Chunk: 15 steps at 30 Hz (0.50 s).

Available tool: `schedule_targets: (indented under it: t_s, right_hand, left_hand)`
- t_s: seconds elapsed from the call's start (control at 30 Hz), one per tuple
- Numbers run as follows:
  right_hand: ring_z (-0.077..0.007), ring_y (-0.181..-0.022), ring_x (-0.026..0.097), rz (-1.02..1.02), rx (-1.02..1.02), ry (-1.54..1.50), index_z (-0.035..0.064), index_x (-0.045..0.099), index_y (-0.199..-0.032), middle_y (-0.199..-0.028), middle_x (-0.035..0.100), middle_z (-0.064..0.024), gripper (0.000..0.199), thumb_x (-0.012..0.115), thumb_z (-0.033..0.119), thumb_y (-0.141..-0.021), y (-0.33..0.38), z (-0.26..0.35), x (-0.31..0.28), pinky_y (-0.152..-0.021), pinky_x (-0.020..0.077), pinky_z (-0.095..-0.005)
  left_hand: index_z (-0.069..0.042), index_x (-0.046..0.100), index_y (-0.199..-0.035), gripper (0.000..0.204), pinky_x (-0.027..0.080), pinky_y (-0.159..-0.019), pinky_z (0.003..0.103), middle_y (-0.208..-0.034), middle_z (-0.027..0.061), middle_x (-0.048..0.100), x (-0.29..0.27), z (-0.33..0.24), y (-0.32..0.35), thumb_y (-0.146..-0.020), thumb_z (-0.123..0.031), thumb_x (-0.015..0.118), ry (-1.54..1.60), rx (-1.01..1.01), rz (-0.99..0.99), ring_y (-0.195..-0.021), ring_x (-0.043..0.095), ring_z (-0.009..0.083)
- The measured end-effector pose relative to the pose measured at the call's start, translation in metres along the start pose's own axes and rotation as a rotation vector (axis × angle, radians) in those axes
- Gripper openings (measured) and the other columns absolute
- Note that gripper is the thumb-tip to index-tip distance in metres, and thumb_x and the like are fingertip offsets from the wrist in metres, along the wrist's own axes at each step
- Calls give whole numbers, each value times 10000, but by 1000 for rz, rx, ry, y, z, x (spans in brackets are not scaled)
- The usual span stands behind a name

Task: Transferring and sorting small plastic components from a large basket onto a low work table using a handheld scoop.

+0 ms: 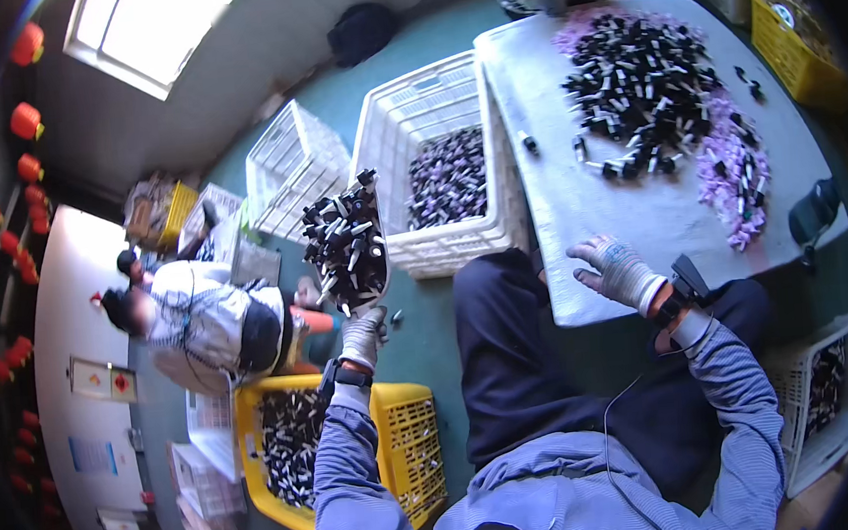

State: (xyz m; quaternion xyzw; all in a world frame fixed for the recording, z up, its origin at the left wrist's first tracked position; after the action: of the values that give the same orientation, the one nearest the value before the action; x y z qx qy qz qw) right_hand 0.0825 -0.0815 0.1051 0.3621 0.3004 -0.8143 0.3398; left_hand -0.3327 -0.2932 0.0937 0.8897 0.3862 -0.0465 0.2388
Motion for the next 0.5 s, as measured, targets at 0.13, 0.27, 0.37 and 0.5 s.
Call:
schedule_targets:
  t_s: [0.13, 0.27, 0.37, 0.5]
  right_hand:
    - [-317, -1034, 549, 16, 153, 3, 121, 580, -1104, -1066, 597, -125, 313, 616, 270, -831, 26, -41, 0, -887, 449, -426]
    - [-294, -1040, 554, 35, 248, 30, 135, 576, -1126, -1073, 597, -112, 319, 581, 302, -854, 42, -73, 9, -886, 450, -427]
    - [-288, -1036, 557, 28, 270, 0, 130, 567, -1143, -1072, 597, -110, 328, 561, 305, -866, 53, -84, 12, -906, 437, -413]
    - [-284, -1030, 558, 40, 334, -56, 114, 563, -1138, -1060, 599, -106, 331, 555, 304, -866, 59, -88, 4, -924, 423, -406]
  left_hand:
    - [-121, 575, -810, 170, 402, -413, 258, -583, -11, 502, 73, -35, -18, -746, -177, 723, -17, 41, 131, -448, 468, 103]
    - [-112, 568, -821, 184, 376, -406, 275, -586, -4, 506, 149, -71, -24, -733, -148, 725, -87, 55, 231, -450, 471, 120]
    - [-112, 578, -863, 198, 366, -396, 273, -552, 0, 499, 207, -85, -40, -729, -149, 719, -74, 143, 302, -418, 463, 129]
    - [-101, 575, -846, 177, 371, -381, 266, -550, 3, 499, 297, -119, -30, -733, -134, 707, -186, 156, 428, -402, 457, 130]
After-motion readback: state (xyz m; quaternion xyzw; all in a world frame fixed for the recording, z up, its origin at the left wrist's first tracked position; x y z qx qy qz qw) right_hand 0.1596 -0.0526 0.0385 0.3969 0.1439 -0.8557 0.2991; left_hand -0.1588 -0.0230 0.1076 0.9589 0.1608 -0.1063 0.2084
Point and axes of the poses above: each hand's wrist, its own y-axis away from the middle knuckle, its own x-axis out of the palm, z = x × y, the point moved 5 cm from there along -y, towards the middle knuckle
